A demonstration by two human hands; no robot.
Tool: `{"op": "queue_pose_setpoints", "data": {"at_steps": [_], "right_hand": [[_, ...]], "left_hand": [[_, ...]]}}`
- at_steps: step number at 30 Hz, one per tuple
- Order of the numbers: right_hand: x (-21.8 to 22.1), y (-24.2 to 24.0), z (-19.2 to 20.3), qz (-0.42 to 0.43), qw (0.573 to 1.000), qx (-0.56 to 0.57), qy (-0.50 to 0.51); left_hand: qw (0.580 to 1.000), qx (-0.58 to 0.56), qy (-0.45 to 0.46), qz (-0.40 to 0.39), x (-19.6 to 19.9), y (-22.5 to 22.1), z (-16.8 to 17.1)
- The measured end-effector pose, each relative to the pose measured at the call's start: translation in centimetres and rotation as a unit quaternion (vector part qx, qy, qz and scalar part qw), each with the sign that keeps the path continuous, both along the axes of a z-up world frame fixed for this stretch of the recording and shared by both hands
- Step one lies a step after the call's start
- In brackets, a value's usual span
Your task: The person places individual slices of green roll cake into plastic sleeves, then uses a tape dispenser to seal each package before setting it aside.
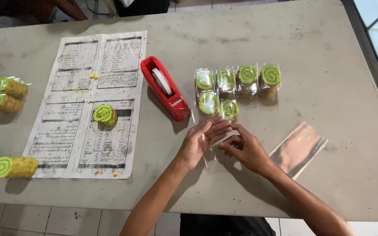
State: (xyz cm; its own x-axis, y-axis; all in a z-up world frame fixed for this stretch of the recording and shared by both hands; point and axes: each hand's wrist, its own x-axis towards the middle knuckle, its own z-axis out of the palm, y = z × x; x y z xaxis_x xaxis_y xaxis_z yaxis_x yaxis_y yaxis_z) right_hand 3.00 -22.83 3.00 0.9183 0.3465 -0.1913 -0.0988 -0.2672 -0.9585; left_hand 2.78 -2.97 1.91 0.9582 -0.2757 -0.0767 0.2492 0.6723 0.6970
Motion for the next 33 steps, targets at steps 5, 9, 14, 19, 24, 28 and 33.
{"op": "queue_pose_setpoints", "data": {"at_steps": [5,9,14,19,24,28,33], "right_hand": [[0.2,-0.2,-0.4,0.009,1.0,-0.006,0.018],[-0.1,0.2,-0.4,0.039,0.998,-0.028,0.028],[-0.6,0.0,-1.1,0.091,0.992,-0.085,0.005],[-0.9,0.1,0.2,0.135,0.984,-0.112,0.014],[0.1,0.8,2.2,0.121,0.985,-0.126,-0.016],[0.0,4.1,5.6,0.121,0.981,-0.153,-0.008],[1.2,10.7,7.2,0.182,0.97,-0.138,-0.086]], "left_hand": [[1.0,-0.005,0.009,-0.02,-0.2,0.0,-0.1],[1.0,0.0,-0.009,-0.011,0.2,0.6,-0.1],[0.999,-0.025,-0.003,0.019,0.5,1.4,-0.2],[0.999,-0.014,-0.013,0.038,-0.2,3.2,0.2],[0.998,0.052,-0.012,0.037,-3.0,6.9,0.8],[0.995,0.055,0.032,0.081,-6.5,10.5,0.4],[0.985,0.045,0.095,0.138,-10.3,15.1,-0.7]]}}
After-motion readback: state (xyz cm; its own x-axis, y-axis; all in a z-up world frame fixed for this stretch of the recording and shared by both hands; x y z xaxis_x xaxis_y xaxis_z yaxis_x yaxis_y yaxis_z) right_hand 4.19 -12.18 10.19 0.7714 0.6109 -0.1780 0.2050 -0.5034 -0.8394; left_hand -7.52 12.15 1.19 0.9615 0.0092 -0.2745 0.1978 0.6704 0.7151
